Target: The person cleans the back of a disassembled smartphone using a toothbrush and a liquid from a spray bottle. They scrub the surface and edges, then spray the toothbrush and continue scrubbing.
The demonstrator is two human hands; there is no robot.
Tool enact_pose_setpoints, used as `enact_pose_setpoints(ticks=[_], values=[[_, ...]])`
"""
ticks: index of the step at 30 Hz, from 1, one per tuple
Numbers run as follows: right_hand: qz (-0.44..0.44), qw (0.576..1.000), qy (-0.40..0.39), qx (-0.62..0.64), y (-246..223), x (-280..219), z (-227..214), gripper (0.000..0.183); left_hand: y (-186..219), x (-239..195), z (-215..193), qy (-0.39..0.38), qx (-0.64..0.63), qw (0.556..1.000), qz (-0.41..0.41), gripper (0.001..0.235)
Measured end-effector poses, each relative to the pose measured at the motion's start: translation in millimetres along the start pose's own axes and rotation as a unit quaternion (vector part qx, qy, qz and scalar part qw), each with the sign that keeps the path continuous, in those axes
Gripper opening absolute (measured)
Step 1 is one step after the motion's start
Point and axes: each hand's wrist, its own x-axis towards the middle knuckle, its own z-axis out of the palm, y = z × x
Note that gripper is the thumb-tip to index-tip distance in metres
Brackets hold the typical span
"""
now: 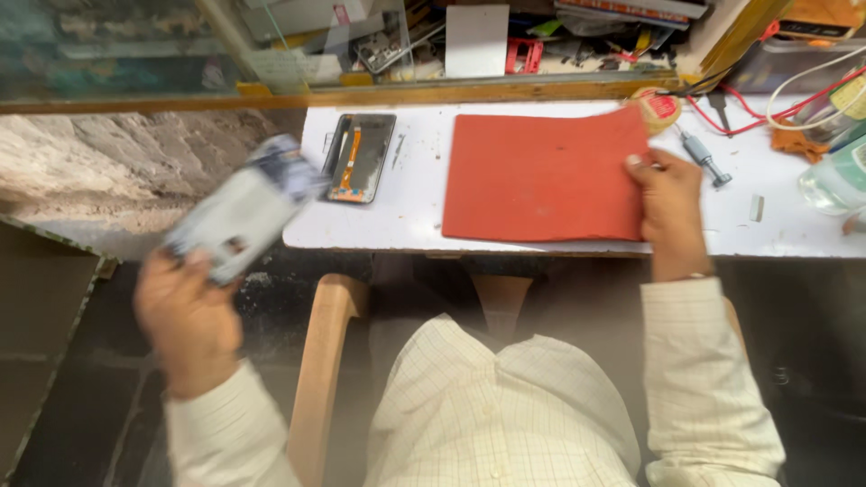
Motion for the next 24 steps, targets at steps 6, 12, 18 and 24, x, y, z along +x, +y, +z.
enact_pose_setpoints(ticks=[6, 12, 18, 24], values=[[-0.056, 0.951, 0.093, -0.289, -7.4, -2.6, 49.7, 0.034, -91.4, 29.1, 108.7, -0.159, -0.079, 0.975, -0.131, 0.035], [-0.201, 0.880, 0.054, -0.427, -9.4, -2.8, 45.8, 0.034, -182.5, 42.7, 189.2, -0.235, -0.036, 0.938, -0.251, 0.033], [-0.173, 0.815, 0.099, -0.544, -7.9, -11.6, 47.1, 0.039, -229.1, 40.7, 221.3, -0.268, 0.027, 0.919, -0.287, 0.030], [-0.313, 0.783, 0.127, -0.523, -14.6, -3.7, 2.1, 0.043, -220.2, 34.6, 229.1, -0.306, 0.144, 0.931, -0.138, 0.027]])
